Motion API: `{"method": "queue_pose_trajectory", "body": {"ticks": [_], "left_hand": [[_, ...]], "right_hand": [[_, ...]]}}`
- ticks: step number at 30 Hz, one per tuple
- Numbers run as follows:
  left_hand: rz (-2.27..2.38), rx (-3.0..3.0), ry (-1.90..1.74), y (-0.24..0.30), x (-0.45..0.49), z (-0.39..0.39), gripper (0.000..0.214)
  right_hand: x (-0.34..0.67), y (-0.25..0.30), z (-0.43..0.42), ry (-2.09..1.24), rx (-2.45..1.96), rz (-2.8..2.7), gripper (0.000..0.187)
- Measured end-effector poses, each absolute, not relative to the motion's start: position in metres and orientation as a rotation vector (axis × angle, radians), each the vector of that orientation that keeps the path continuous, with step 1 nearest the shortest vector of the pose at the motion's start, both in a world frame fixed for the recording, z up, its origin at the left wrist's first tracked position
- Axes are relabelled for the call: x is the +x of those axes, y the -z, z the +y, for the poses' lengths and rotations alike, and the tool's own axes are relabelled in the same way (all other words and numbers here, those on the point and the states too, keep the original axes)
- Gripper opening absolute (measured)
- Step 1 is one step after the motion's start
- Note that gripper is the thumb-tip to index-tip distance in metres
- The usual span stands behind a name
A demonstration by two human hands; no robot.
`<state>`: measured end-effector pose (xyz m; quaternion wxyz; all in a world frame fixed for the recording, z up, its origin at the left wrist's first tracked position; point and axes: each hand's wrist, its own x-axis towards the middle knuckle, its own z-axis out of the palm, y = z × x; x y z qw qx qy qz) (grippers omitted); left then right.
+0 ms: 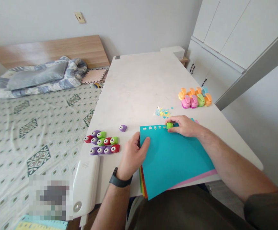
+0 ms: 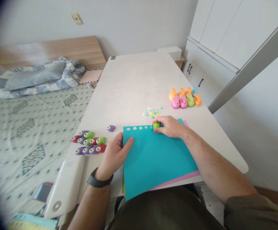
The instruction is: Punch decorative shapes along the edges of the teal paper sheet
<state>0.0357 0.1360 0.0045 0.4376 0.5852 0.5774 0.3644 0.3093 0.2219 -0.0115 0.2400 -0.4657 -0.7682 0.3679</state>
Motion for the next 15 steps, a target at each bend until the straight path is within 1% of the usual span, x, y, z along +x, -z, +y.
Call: {"method": "queue_pose_trajectory", "body": {"ticks": [9,15], "left_hand": [[1.435,1.441,-0.934,-0.0088,0.0364,0.1355,0.025],[1.449,1.432,-0.935,-0.0088,0.0361,0.1360,0.026]], "right_hand": [[0.3125,0.0083,0.2169,-0.917,-1.230,-2.123,0.035],[0.3163,0.0032,0.2163,-0.962,-1.270,-2.036,0.038]]}}
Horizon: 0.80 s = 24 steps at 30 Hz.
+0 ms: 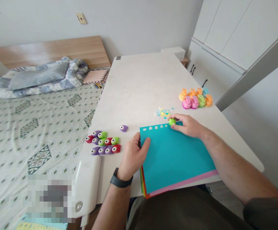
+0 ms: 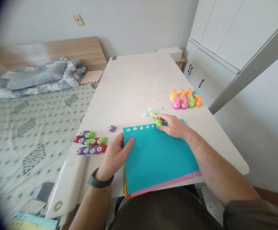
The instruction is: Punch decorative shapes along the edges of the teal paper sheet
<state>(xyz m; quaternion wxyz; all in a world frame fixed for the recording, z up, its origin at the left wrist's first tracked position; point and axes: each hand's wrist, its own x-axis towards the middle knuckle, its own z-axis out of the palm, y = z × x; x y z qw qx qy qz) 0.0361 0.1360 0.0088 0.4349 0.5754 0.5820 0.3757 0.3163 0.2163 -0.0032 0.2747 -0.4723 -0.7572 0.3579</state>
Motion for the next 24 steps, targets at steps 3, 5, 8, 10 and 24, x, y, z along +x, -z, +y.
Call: {"method": "queue_pose_trajectory", "body": {"ticks": [3,5,8,10,24], "left_hand": [[1.450,1.431,-0.939,-0.008,0.036,0.136,0.026],[1.453,1.432,-0.941,-0.008,0.035,0.136,0.026],[1.464,1.435,-0.942,-0.007,0.035,0.136,0.025],[1.467,1.438,-0.940,-0.008,0.034,0.136,0.024],[1.478,1.491,-0.857,-0.001,0.029,0.137,0.029]], "right_hand": [[0.318,0.002,0.217,-0.976,-1.268,-2.013,0.037],[0.319,0.003,0.218,-0.959,-1.283,-2.002,0.038],[0.321,0.003,0.219,-0.933,-1.327,-1.990,0.038],[0.322,0.003,0.219,-0.932,-1.345,-1.988,0.038],[0.330,-0.001,0.220,-1.025,-1.328,-2.044,0.038]]}}
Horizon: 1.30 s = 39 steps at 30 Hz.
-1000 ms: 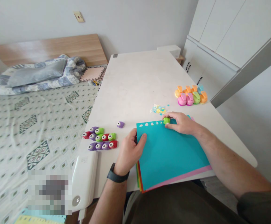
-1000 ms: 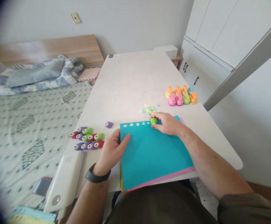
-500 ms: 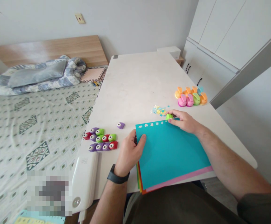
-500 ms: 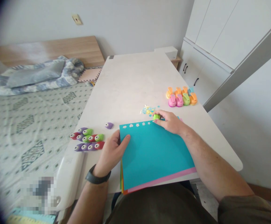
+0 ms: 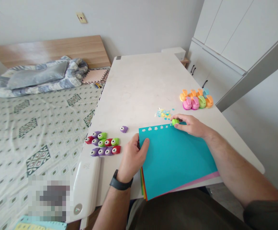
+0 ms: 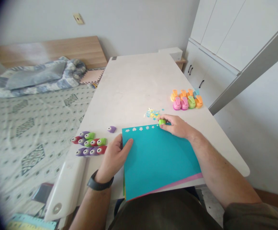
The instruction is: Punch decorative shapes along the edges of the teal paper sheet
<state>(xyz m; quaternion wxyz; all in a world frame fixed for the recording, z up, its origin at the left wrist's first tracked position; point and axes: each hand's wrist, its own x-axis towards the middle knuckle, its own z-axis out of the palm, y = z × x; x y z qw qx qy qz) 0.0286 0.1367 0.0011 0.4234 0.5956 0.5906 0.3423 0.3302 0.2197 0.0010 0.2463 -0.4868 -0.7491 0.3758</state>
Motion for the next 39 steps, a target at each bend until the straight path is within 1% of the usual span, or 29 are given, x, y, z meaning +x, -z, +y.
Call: {"method": "queue_pose_trajectory", "body": {"ticks": [7,11,15,19,28,35,39], "left_hand": [[1.517,1.432,-0.918,-0.002,0.030,0.137,0.026],[1.535,1.439,-0.929,-0.005,0.031,0.138,0.023],[1.549,1.439,-0.917,-0.005,0.030,0.138,0.021],[1.544,1.468,-0.899,-0.005,0.030,0.139,0.022],[1.557,1.457,-0.890,-0.009,0.031,0.139,0.022],[1.542,1.463,-0.888,-0.008,0.031,0.137,0.023],[1.534,1.454,-0.879,-0.006,0.030,0.137,0.025]], "right_hand": [[0.331,0.001,0.219,-1.033,-1.302,-2.034,0.040],[0.332,0.002,0.220,-0.906,-1.375,-1.997,0.042],[0.336,0.008,0.225,-0.803,-1.464,-1.838,0.044],[0.337,0.015,0.230,-0.853,-1.402,-1.685,0.047],[0.330,0.018,0.229,-1.018,-1.368,-1.529,0.053],[0.331,0.022,0.230,-0.871,-1.439,-1.622,0.054],[0.330,0.023,0.231,-0.844,-1.442,-1.650,0.052]]}}
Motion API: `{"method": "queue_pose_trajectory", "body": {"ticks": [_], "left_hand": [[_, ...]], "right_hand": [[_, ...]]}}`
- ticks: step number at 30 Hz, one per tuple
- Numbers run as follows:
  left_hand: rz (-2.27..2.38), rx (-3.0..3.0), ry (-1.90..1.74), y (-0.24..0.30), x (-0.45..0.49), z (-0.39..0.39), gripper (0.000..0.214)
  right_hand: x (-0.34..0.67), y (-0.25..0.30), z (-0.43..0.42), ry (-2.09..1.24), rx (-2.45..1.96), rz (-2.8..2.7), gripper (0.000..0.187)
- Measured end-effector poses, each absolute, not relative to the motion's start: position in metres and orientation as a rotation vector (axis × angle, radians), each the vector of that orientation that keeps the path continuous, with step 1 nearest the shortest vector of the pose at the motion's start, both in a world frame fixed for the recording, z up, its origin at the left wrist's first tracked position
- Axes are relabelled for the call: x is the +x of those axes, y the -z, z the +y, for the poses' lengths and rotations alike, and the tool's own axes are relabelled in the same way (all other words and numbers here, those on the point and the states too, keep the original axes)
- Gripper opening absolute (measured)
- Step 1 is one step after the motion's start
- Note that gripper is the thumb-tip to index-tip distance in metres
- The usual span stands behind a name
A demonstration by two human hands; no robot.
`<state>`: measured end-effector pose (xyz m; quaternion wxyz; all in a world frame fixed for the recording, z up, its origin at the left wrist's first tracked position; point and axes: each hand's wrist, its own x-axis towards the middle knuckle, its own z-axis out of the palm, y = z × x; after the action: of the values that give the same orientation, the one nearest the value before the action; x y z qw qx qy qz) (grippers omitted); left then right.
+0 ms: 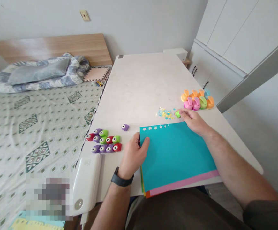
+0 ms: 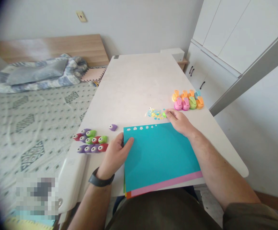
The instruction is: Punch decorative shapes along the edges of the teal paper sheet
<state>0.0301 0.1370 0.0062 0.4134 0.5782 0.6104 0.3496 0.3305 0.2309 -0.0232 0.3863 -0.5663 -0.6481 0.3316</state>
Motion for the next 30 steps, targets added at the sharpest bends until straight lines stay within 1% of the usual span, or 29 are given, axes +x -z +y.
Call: {"method": "queue_pose_trajectory", "body": {"ticks": [5,11,16,23,30], "left_hand": [[1.533,1.438,-0.880,-0.004,0.030,0.137,0.026],[1.535,1.502,-0.850,-0.004,0.029,0.137,0.026],[1.525,1.483,-0.860,-0.005,0.029,0.137,0.026],[1.519,1.485,-0.868,-0.003,0.029,0.137,0.025],[1.533,1.431,-0.898,-0.005,0.030,0.137,0.023]], "right_hand": [[0.329,0.023,0.231,-0.892,-1.425,-1.650,0.055],[0.326,0.019,0.229,-0.899,-1.463,-1.656,0.053],[0.325,0.020,0.230,-0.937,-1.413,-1.597,0.057],[0.334,0.022,0.235,-0.673,-1.495,-1.649,0.054],[0.346,0.023,0.239,-0.632,-1.524,-1.490,0.053]]}}
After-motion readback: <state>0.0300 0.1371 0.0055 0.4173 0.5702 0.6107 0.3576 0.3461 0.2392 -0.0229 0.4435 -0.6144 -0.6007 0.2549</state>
